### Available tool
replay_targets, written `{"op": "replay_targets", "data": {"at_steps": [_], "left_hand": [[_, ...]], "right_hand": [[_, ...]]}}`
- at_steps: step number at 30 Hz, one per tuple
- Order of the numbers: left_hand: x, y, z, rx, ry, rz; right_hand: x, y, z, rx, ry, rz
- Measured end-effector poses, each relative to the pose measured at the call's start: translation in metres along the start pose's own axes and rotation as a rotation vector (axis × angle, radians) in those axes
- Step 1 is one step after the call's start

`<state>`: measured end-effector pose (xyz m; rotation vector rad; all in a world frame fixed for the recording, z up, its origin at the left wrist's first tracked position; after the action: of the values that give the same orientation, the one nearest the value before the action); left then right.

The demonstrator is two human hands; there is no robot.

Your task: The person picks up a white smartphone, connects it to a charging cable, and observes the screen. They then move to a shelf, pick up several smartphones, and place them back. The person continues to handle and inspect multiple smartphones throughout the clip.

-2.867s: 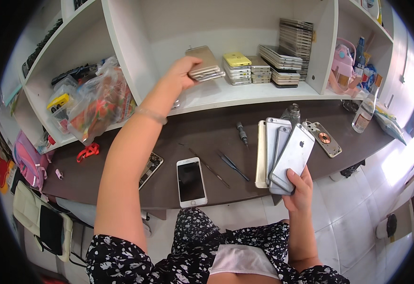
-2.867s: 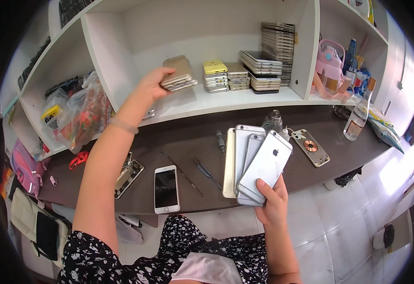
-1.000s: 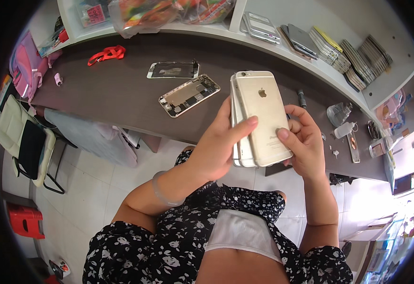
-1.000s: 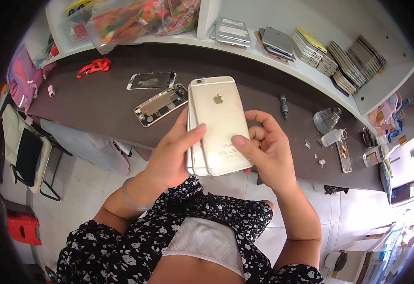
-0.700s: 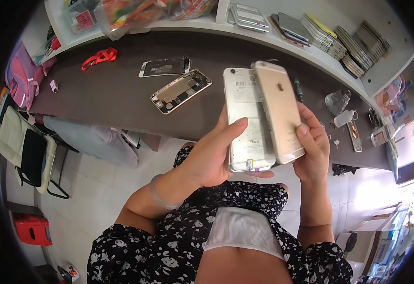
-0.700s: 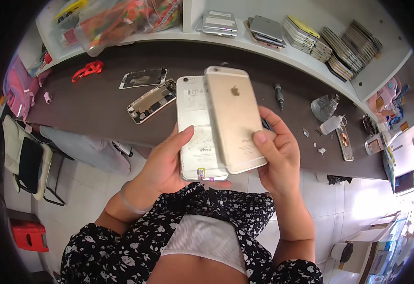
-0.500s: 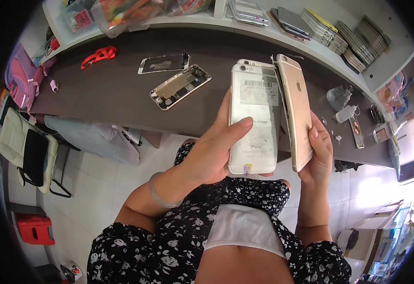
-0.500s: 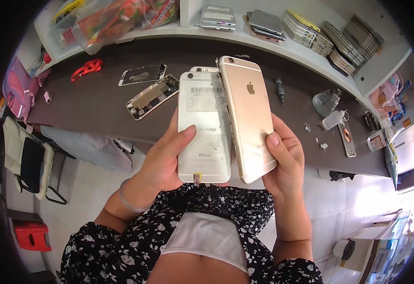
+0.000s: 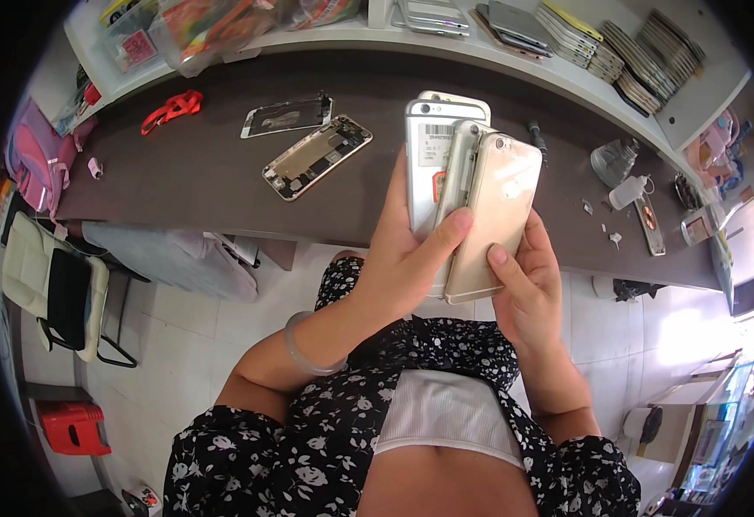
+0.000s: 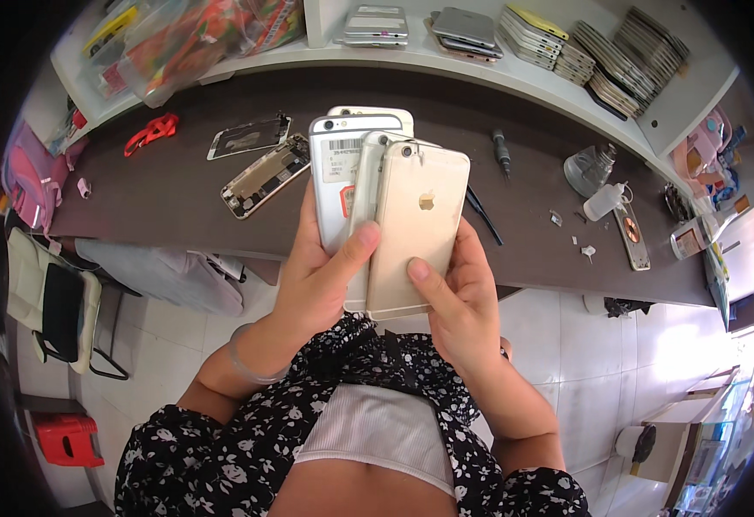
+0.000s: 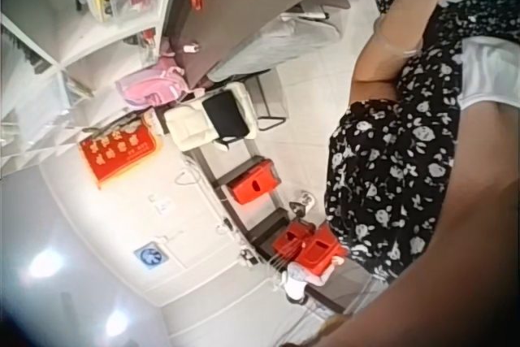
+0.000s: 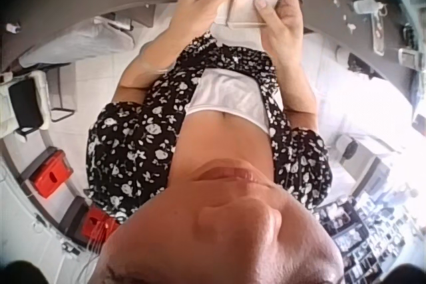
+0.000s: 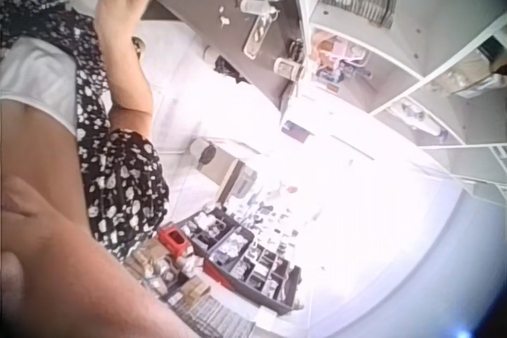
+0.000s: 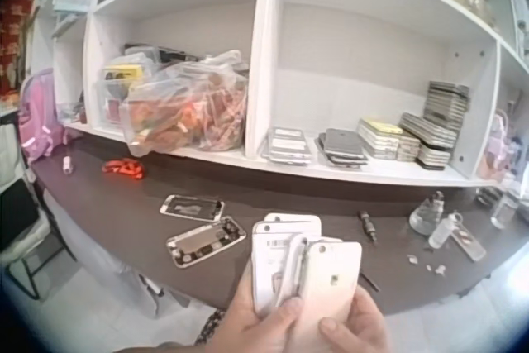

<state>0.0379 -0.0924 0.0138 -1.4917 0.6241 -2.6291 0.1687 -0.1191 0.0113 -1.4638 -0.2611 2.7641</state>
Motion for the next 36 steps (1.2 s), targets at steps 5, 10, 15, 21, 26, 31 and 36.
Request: {"op": "replay_targets", "data": {"at_steps": [5, 10, 15, 21, 26, 31, 36], "left_hand": [[-0.004, 0.001, -0.002, 0.014, 0.065, -0.109], [0.004, -0.001, -0.006, 0.043, 0.308, -0.28], [0.01, 0.0, -0.009, -0.048, 0.22, -0.321], [0.009, -0.002, -0.009, -0.029, 0.178, -0.29], [0.009, -0.003, -0.007, -0.04, 0.145, -0.257], [0.006, -0.001, -0.013, -0.064, 0.33, -0.35], [0.003, -0.004, -0.008, -0.032, 0.292, -0.24]], "right_hand": [[-0.002, 0.0, -0.002, 0.013, -0.027, -0.009], [-0.005, -0.006, -0.04, 0.035, -0.502, 0.15], [-0.014, -0.007, -0.07, -0.009, -0.853, 0.069], [-0.019, -0.003, -0.051, -0.165, -0.58, 0.039], [-0.015, -0.003, -0.046, -0.169, -0.496, 0.031], [-0.015, -0.002, -0.024, -0.204, -0.514, 0.065], [-0.004, -0.001, -0.027, -0.068, -0.411, 0.069]]}}
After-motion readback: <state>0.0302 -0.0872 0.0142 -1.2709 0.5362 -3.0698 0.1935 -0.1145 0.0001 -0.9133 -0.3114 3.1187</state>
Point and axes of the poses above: each hand's wrist, its own y-axis away from the middle knuckle, its own z-axis out of the palm, x = y × z, the point moved 2 cm from there along -y, towards the middle knuckle, and after that the axes turned 9 degrees about -y, right-handed, at the moved point
